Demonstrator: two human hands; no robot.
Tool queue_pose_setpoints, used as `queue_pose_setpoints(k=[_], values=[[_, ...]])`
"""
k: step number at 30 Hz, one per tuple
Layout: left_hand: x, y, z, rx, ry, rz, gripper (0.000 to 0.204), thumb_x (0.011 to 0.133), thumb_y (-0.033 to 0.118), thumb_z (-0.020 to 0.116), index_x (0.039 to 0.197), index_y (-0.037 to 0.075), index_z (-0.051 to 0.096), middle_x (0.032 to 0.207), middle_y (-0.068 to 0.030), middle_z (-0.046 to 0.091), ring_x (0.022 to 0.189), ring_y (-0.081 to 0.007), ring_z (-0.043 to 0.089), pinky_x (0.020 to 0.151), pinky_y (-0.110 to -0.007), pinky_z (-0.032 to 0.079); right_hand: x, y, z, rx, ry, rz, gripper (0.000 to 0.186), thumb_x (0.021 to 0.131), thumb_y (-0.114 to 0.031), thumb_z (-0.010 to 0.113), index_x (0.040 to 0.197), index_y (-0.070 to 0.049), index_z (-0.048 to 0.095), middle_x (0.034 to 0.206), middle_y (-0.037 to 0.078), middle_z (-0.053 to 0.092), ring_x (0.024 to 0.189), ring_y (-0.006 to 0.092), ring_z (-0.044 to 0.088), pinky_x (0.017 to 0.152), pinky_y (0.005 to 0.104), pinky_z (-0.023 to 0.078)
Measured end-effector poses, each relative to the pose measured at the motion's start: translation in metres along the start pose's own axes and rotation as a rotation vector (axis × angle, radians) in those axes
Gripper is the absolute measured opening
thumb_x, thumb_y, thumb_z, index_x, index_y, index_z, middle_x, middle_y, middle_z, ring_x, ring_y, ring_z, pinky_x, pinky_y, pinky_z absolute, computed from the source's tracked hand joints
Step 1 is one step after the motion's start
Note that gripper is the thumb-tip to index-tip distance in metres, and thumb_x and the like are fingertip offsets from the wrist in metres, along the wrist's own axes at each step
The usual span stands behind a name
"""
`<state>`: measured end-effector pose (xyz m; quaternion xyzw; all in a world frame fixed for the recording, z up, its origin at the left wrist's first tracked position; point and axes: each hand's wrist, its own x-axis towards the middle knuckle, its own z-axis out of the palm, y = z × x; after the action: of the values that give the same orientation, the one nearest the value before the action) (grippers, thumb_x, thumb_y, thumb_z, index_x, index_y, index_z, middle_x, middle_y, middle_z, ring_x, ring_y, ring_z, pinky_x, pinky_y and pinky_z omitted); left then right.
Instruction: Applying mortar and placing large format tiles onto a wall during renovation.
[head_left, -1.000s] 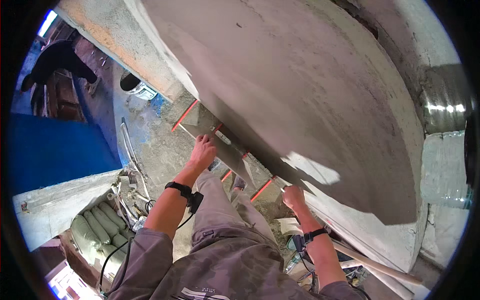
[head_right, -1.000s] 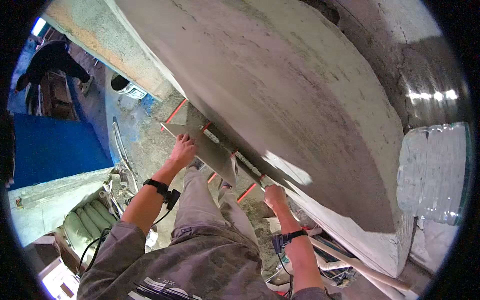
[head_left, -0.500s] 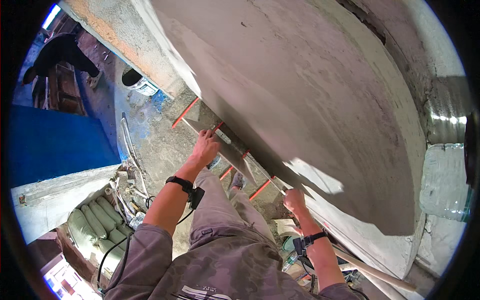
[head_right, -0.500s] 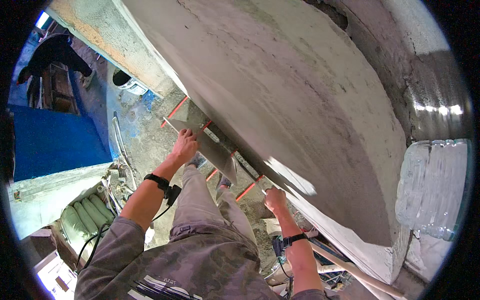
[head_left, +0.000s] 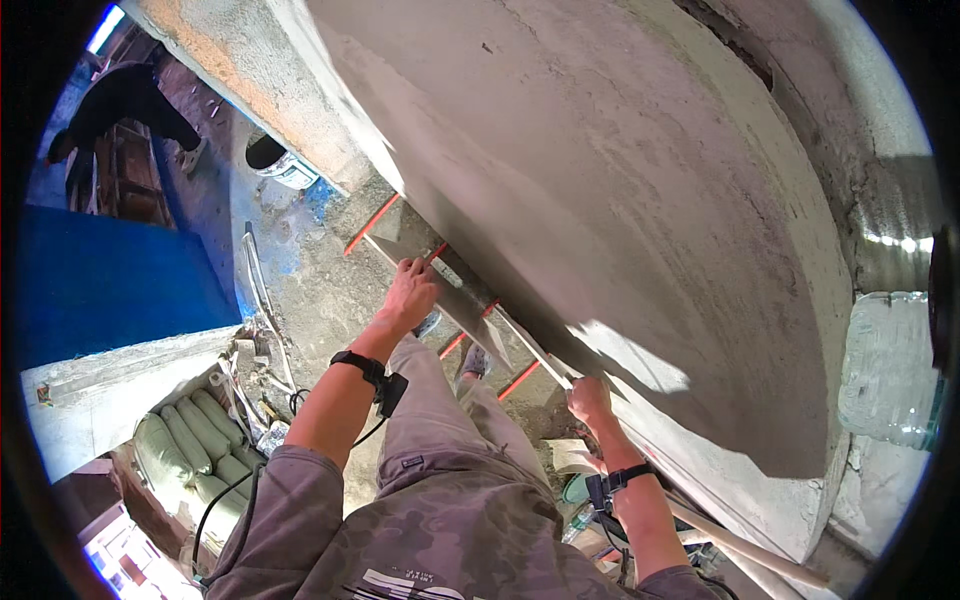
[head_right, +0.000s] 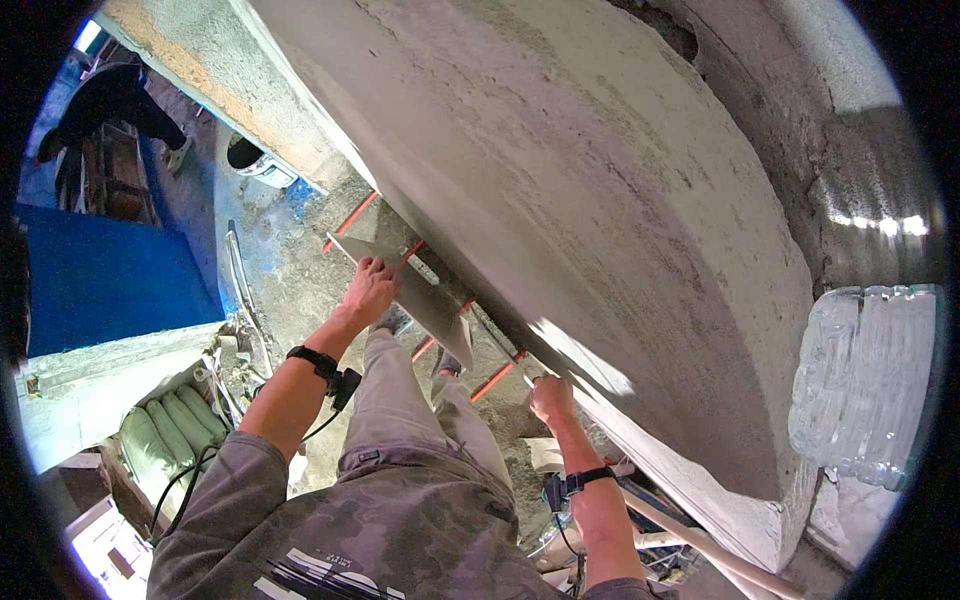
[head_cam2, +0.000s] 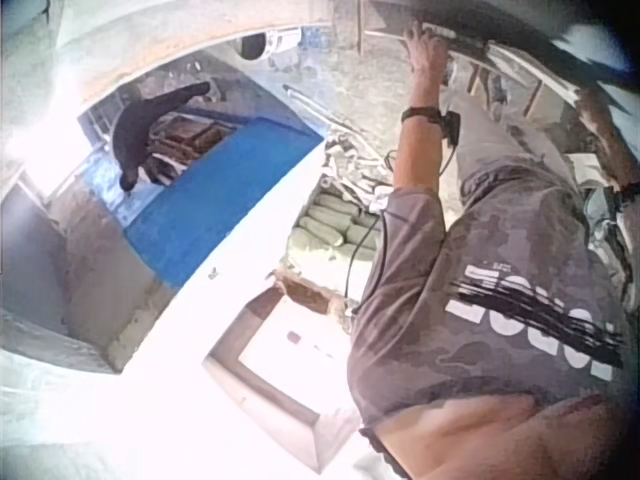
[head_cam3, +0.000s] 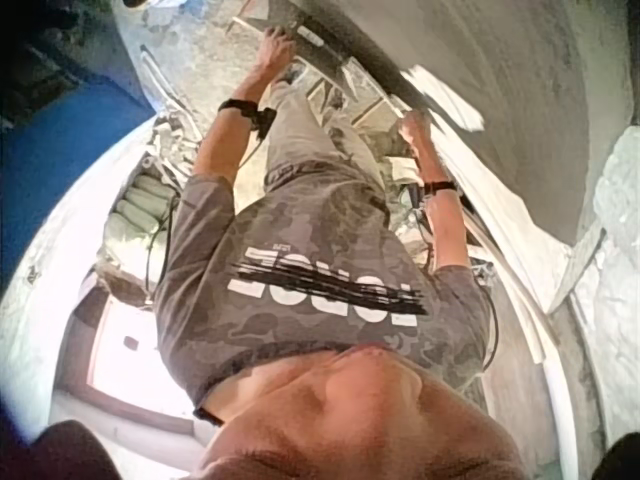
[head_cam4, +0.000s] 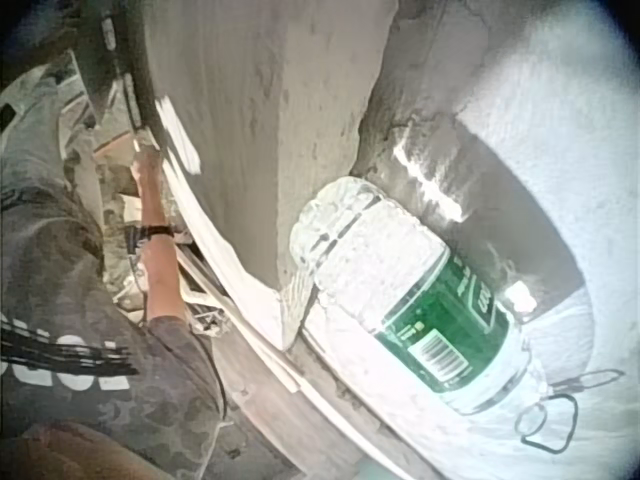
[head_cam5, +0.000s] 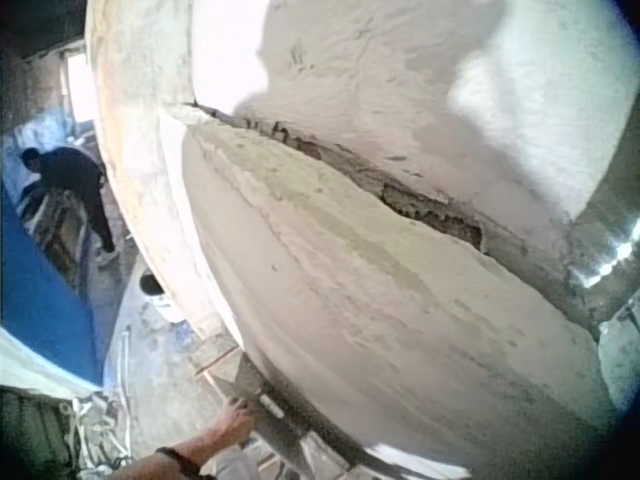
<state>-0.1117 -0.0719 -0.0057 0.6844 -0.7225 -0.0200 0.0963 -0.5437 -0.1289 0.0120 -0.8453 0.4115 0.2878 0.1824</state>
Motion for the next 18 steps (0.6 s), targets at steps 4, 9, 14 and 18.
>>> queue_pose_setpoints(k=[4, 9, 14, 18], values=[[0.000, 0.000, -0.004, 0.000, -0.063, -0.016, 0.011, 0.072, 0.021, 0.062, 0.066, 0.016, 0.068, 0.085, -0.0028, 0.063, 0.100, -0.0224, 0.053, 0.091, -0.040, 0.039, 0.000, 0.000, -0.004, -0.011, 0.025, -0.019, 0.018, 0.080, -0.020, 0.061, 0.081, -0.007, 0.072, 0.086, 0.016, 0.071, 0.083, 0.0329, 0.069, 0.076, 0.0457, 0.055], [0.000, 0.000, -0.007, -0.027, -0.202, -0.047, 0.012, 0.078, 0.020, 0.060, 0.081, 0.016, 0.071, 0.092, -0.0034, 0.064, 0.101, -0.0236, 0.053, 0.095, -0.042, 0.037, 0.005, 0.006, 0.004, -0.010, 0.014, 0.004, 0.017, 0.079, -0.020, 0.063, 0.080, -0.005, 0.072, 0.084, 0.017, 0.070, 0.082, 0.0344, 0.069, 0.077, 0.0463, 0.055], [-0.001, 0.000, -0.005, -0.030, -0.153, -0.035, 0.012, 0.078, 0.019, 0.060, 0.080, 0.015, 0.071, 0.094, -0.0025, 0.064, 0.102, -0.0237, 0.053, 0.095, -0.042, 0.037, 0.006, 0.009, 0.010, -0.076, 0.007, -0.002, 0.017, 0.077, -0.020, 0.064, 0.078, -0.004, 0.072, 0.082, 0.018, 0.070, 0.080, 0.0355, 0.069, 0.074, 0.0454, 0.055], [-0.002, -0.001, -0.004, -0.017, -0.114, -0.006, 0.011, 0.078, 0.019, 0.060, 0.078, 0.014, 0.070, 0.094, -0.0027, 0.063, 0.101, -0.0241, 0.052, 0.094, -0.043, 0.038, 0.004, 0.005, 0.003, -0.075, 0.049, -0.022, 0.017, 0.077, -0.020, 0.064, 0.076, -0.004, 0.072, 0.081, 0.018, 0.070, 0.080, 0.0352, 0.069, 0.073, 0.0446, 0.055]])
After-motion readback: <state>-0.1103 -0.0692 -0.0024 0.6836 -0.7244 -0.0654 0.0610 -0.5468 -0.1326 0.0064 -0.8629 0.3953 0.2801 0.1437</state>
